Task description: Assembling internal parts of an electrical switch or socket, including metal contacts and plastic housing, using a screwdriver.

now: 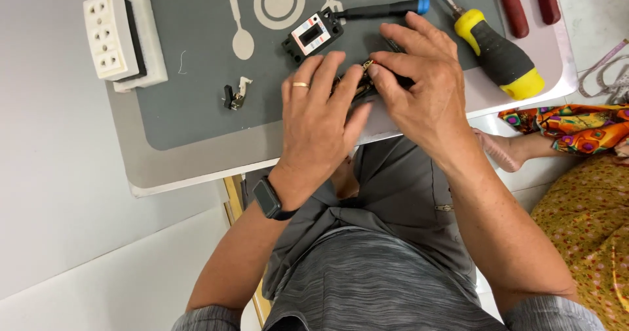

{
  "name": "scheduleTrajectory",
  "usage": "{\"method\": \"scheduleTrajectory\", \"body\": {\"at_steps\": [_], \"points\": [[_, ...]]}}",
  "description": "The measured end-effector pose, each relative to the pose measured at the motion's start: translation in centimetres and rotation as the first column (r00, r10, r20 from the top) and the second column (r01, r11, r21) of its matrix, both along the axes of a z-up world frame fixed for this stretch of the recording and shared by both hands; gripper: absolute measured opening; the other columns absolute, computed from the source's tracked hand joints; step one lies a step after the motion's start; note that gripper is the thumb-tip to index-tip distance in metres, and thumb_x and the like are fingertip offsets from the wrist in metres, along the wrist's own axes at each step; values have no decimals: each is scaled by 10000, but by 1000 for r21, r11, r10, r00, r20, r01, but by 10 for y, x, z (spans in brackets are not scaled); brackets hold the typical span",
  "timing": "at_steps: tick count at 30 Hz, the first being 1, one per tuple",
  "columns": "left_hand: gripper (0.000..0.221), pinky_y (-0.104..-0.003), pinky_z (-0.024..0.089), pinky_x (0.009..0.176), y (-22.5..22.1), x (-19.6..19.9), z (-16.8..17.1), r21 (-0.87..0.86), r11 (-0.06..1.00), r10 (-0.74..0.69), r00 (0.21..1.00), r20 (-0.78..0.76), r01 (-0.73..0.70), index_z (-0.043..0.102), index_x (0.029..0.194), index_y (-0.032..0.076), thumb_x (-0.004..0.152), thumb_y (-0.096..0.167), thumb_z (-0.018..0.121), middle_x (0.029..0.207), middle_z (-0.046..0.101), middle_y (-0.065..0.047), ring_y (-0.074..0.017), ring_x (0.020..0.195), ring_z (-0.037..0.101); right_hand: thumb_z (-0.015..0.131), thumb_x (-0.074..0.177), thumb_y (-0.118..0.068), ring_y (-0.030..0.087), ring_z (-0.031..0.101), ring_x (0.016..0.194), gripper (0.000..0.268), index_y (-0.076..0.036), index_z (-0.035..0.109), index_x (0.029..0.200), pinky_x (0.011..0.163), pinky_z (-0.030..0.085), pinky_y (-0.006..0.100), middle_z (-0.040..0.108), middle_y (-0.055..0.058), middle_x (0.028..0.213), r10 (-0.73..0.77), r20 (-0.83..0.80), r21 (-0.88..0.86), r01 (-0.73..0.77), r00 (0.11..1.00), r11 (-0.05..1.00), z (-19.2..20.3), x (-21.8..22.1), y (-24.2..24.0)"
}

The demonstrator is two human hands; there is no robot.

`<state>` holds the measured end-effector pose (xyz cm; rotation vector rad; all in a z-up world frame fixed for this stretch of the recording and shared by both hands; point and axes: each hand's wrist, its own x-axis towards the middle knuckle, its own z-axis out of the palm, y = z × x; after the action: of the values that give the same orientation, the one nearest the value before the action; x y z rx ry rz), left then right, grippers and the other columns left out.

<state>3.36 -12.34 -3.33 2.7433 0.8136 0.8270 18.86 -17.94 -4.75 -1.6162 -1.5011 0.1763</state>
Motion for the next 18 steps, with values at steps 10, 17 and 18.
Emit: {"method": "scheduleTrajectory", "body": {"at_steps": [10,17,18], "points": [[138,-386,378,927,16,3,8,-40,998,-56,998,43,58,679,978,14,847,53,695,1032,638,-55,-232,966,565,732,851,3,374,480,1286,112,7,768,957,1059,375,460,654,200,1223,-16,-22,24,16,1000,1000,1,-1,2],[52,-340,407,892,23,5,13,-147,982,-114,991,64,123,703,858,-14,819,2,673,976,657,-54,-217,851,565,702,819,43,374,470,1284,114,38,765,914,1053,387,460,642,205,1220,6,-3,56,-6,1000,998,11,-3,5],[52,-340,407,892,24,5,12,-147,982,-115,991,64,123,703,858,-14,819,2,673,976,657,-54,-217,851,565,702,819,43,374,470,1284,114,38,765,914,1053,387,460,642,205,1220,5,-4,57,-5,1000,998,11,-3,6]]}}
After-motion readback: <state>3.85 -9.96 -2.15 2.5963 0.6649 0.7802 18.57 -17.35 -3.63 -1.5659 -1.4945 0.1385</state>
